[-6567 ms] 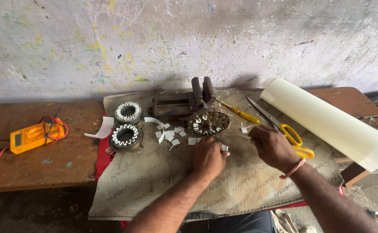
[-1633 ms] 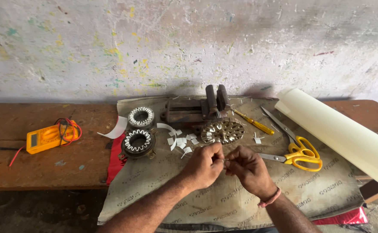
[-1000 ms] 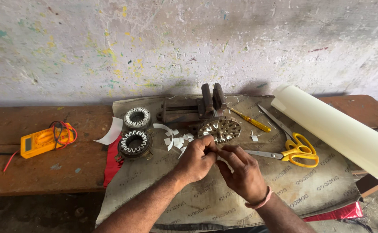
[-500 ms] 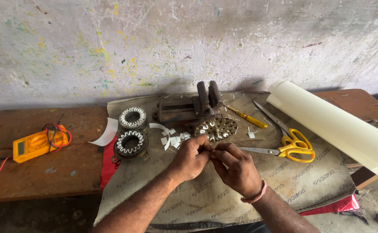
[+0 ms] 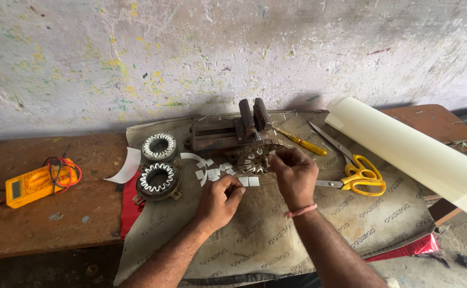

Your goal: The person prepares and installs insulation pieces into the slots of a fan motor stator by hand using scissors to trim small white strips.

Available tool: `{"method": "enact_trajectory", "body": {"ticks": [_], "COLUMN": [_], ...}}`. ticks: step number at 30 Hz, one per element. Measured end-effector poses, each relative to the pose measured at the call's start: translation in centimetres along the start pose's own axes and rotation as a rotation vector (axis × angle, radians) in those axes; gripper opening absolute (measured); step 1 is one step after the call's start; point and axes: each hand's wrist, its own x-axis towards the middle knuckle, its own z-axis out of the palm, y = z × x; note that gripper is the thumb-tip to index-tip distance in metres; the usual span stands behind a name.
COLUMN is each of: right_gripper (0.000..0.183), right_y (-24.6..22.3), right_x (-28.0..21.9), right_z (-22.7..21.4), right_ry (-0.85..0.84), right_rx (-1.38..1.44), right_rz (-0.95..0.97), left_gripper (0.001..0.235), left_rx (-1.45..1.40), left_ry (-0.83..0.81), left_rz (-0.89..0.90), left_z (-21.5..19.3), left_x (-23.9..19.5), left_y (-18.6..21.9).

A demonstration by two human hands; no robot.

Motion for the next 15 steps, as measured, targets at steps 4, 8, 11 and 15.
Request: {"method": "enact_trajectory", "body": {"ticks": [4, 8, 11, 15], "right_gripper": [0.006, 0.009, 0.01, 0.01], "right_y": [-0.1, -0.2, -0.5, -1.2], "right_x": [-0.1, 0.0, -0.1, -0.2], "right_z": [1.0, 1.6, 1.7, 2.0], "right_ry": [0.054, 0.095, 0.123, 0.129], "right_rx": [0.017, 0.046, -0.007, 0.038], "right_rz": [0.013, 0.013, 0.01, -0.019], "left_gripper": [0.009, 0.009, 0.01, 0.008], "left_rx": [-0.015, 0.002, 0.005, -0.014], "left_ry": [-0.009, -0.039, -0.053, -0.037], "left_rz": [-0.02, -0.047, -0.046, 0.018], "left_z": [0.0, -0.2, -0.2, -0.3], "left_x": [0.0, 0.0, -0.1, -0.3], "left_y": [0.1, 0.5, 0.8, 0.9]}}
